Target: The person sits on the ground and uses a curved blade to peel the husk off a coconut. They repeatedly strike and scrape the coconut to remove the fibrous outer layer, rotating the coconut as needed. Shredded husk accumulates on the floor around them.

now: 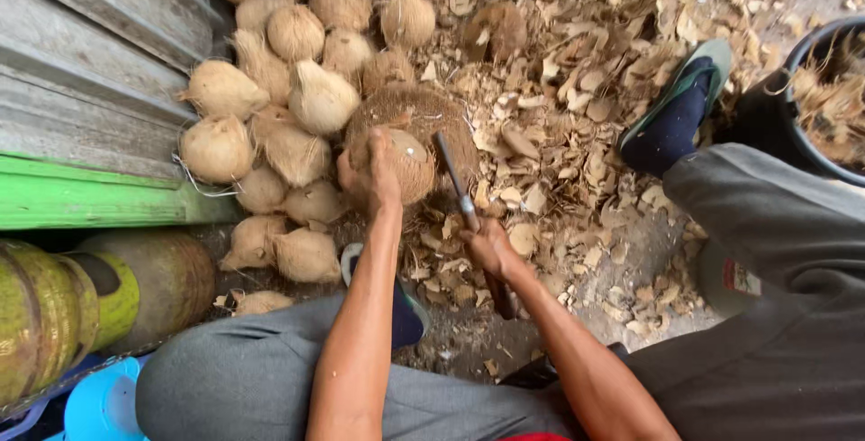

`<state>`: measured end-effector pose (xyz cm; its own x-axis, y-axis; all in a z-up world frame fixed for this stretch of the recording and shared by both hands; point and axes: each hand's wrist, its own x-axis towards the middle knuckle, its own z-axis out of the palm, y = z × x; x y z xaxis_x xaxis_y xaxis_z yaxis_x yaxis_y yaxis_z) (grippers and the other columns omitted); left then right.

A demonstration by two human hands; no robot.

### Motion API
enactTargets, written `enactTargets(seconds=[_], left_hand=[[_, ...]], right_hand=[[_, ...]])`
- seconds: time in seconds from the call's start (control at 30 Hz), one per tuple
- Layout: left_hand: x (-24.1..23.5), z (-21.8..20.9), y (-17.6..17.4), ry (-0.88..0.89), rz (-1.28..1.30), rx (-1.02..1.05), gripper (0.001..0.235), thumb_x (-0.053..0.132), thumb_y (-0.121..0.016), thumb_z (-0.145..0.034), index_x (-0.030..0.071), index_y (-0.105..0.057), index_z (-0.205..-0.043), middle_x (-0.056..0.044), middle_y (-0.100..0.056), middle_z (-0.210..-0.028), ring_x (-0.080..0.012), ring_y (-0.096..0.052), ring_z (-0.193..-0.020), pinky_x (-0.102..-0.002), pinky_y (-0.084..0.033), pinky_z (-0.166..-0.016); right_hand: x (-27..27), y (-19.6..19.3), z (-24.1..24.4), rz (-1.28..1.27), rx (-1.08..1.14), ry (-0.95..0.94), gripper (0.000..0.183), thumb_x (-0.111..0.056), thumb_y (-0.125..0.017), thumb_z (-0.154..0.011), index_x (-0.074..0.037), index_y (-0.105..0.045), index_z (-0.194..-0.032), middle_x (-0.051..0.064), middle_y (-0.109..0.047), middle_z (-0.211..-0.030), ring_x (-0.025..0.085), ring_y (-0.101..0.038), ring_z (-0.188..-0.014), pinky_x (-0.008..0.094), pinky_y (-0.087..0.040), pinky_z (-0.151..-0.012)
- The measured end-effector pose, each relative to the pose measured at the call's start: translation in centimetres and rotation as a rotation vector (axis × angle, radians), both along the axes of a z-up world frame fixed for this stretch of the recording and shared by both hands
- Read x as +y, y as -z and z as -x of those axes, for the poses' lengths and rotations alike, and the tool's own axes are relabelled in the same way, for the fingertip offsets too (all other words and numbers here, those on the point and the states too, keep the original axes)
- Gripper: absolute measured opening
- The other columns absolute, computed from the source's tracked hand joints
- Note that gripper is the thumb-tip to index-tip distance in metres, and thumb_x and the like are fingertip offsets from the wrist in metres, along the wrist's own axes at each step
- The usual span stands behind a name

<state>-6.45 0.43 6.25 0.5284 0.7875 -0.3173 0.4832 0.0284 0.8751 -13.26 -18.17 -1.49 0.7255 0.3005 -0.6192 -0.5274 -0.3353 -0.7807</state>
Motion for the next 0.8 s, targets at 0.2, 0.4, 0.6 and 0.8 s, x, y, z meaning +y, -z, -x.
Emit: enactTargets(seconds=[0.2,0.4,0.6,0.8], left_hand=[[-1.0,-0.8,-1.5,-0.068,0.056,0.111,0.086,0.067,-0.066,-0.076,0.014,-0.047,-0.140,-0.013,-0.059,-0.123,-0.0272,-0.068,-0.087,-0.044,-0.056,-0.065],[-0.4,-0.4,1.0,-0.016,-0.112,0.040,0.083,0.073,-0.065,-0.078,0.013,-0.055,-0.134,-0.013,-0.069,-0.120,-0.0240,-0.067,-0.103,-0.047,-0.054,-0.081],[1.7,0.1,2.5,0.055,-0.030,0.026,0.078,0.071,-0.066,-0.079,0.013,-0.057,-0.129,-0.011,-0.069,-0.115,-0.0255,-0.067,-0.095,-0.049,-0.055,-0.078],[-0.3,-0.9,2.1,-0.040,-0.100,0.108,0.085,0.076,-0.061,-0.074,0.016,-0.054,-0.135,-0.011,-0.062,-0.128,-0.0296,-0.067,-0.102,-0.051,-0.056,-0.079]], right_hand=[[0.1,-2.7,0.0,0.100,-0.193,0.078,0.027,-0.025,-0.060,-0.101,-0.004,-0.049,-0.087,0.003,-0.052,-0.063,0.014,-0.050,-0.048,0.028,-0.047,-0.042],[1.2,-1.7,0.4,0.018,-0.087,0.096,0.010,-0.018,-0.058,-0.096,-0.009,-0.062,-0.096,0.002,-0.052,-0.064,0.012,-0.044,-0.048,0.027,-0.036,-0.039],[0.1,-1.9,-0.4,0.037,0.138,0.080,0.010,-0.019,-0.061,-0.094,-0.012,-0.060,-0.100,0.005,-0.059,-0.065,0.014,-0.050,-0.045,0.030,-0.046,-0.040],[1.1,-3.7,0.4,0.072,-0.258,0.089,0.026,-0.027,-0.061,-0.098,-0.006,-0.051,-0.087,0.007,-0.056,-0.064,0.013,-0.052,-0.047,0.031,-0.050,-0.043]])
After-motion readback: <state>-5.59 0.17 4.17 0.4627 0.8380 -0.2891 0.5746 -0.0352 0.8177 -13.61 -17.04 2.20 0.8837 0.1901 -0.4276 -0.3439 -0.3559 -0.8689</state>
